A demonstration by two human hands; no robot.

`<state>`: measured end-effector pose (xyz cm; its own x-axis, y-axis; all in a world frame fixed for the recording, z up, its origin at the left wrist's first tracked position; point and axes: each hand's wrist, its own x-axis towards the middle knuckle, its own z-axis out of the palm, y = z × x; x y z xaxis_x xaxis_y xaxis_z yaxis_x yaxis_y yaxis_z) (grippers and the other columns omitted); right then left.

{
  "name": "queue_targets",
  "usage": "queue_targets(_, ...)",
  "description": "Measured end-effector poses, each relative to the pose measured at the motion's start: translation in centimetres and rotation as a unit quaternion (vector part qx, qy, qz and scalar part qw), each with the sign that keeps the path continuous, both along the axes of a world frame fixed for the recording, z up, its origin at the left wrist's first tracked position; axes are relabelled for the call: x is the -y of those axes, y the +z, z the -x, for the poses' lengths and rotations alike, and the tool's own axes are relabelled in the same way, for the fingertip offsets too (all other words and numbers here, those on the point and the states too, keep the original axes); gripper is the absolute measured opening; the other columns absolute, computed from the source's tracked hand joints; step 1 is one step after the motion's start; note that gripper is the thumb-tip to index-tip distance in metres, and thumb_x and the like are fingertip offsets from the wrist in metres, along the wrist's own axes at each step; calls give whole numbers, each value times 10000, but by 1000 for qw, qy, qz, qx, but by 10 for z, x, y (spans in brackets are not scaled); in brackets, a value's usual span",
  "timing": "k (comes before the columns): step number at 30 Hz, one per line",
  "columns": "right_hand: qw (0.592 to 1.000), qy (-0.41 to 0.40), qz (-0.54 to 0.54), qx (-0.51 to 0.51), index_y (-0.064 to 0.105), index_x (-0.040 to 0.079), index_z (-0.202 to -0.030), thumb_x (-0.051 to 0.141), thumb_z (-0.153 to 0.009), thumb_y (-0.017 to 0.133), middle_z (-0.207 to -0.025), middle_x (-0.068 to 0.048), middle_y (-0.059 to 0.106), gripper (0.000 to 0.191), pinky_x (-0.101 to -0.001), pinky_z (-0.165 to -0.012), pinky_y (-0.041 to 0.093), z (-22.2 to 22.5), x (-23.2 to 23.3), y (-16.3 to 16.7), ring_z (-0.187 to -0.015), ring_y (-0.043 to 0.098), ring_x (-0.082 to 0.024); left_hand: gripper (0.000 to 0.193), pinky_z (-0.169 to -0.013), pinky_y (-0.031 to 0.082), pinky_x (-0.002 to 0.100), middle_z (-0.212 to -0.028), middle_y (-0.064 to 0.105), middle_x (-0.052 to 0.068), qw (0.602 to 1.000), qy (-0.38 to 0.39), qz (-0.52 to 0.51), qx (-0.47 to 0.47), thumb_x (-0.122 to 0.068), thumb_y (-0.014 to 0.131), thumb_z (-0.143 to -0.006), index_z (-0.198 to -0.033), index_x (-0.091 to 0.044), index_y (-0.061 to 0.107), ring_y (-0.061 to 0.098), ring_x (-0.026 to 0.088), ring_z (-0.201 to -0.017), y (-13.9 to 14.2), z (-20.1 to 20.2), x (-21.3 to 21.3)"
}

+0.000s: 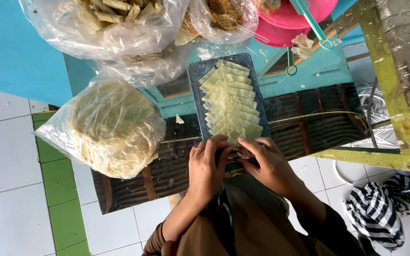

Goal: The person tears pieces from a stack of thin pastry sheets on a cutting board, spreads filling from a pink bowl onto a piece using a spatula, rolls each piece into a cylinder by hand, and places the finished rolls into a plastic bag.

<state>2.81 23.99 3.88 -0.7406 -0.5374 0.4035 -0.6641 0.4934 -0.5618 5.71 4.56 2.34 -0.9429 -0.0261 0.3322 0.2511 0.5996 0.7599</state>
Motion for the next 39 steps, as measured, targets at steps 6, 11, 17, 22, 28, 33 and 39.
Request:
queue_targets(6, 998, -61, 27, 24, 569, 21, -1280, -18, -883, 771, -1040, -123, 682, 447, -373, -793, 557, 3, 13, -5, -970, 673, -289, 346, -832, 466, 398, -1000, 739, 17, 999, -21, -25, 22, -120, 715, -965, -1274, -42, 581, 678, 226, -920, 6, 3, 0)
queue_targets(11, 992, -81, 49, 85, 539, 6, -1111, -6, -848, 782, -973, -155, 621, 358, -358, -694, 557, 17, 24, -10, -882, 648, -294, 390, -805, 474, 383, -1027, 680, 62, 999, -19, -23, 36, -94, 704, -915, -1277, -23, 578, 642, 232, -823, 4, 4, -1)
queue_targets(17, 997, -69, 9, 37, 647, 49, -979, 27, -803, 826, -914, -57, 646, 252, -386, -770, 506, 26, 12, -7, -948, 594, -279, 165, -825, 467, 391, -1006, 641, 47, 996, -10, 87, -21, -95, 720, -922, -1083, -107, 686, 622, 268, -926, -1, 8, 1)
queue_targets(22, 995, -88, 1, -35, 770, 83, -946, 81, -773, 853, -904, -6, 660, 192, -382, -806, 484, 21, -1, -10, -930, 556, -263, 225, -809, 452, 394, -996, 648, 18, 995, -26, 93, -42, -168, 770, -846, -1069, -148, 760, 603, 253, -936, 7, 10, 10)
queue_targets(28, 993, -103, 6, -51, 773, 83, -976, 68, -799, 845, -901, -9, 664, 191, -384, -808, 484, 17, -1, -16, -933, 553, -258, 157, -796, 441, 394, -966, 655, -7, 989, 12, 137, -47, -190, 775, -836, -990, -166, 786, 602, 240, -916, 8, 15, 4)
queue_targets(33, 994, -111, 18, 2, 733, 61, -920, 76, -858, 820, -888, -22, 654, 108, -388, -793, 475, 22, 1, -12, -952, 558, -273, 111, -802, 456, 388, -948, 663, -4, 993, 46, 106, -1, -238, 788, -906, -946, -136, 768, 614, 232, -913, 8, 17, -3)
queue_targets(39, 995, -102, 14, 18, 735, 62, -909, 61, -867, 799, -886, -27, 647, 77, -390, -794, 463, 24, 2, -6, -978, 541, -281, 179, -781, 450, 404, -919, 659, 17, 996, 34, 86, -9, -274, 799, -827, -921, -124, 770, 616, 257, -902, 12, 15, -2)
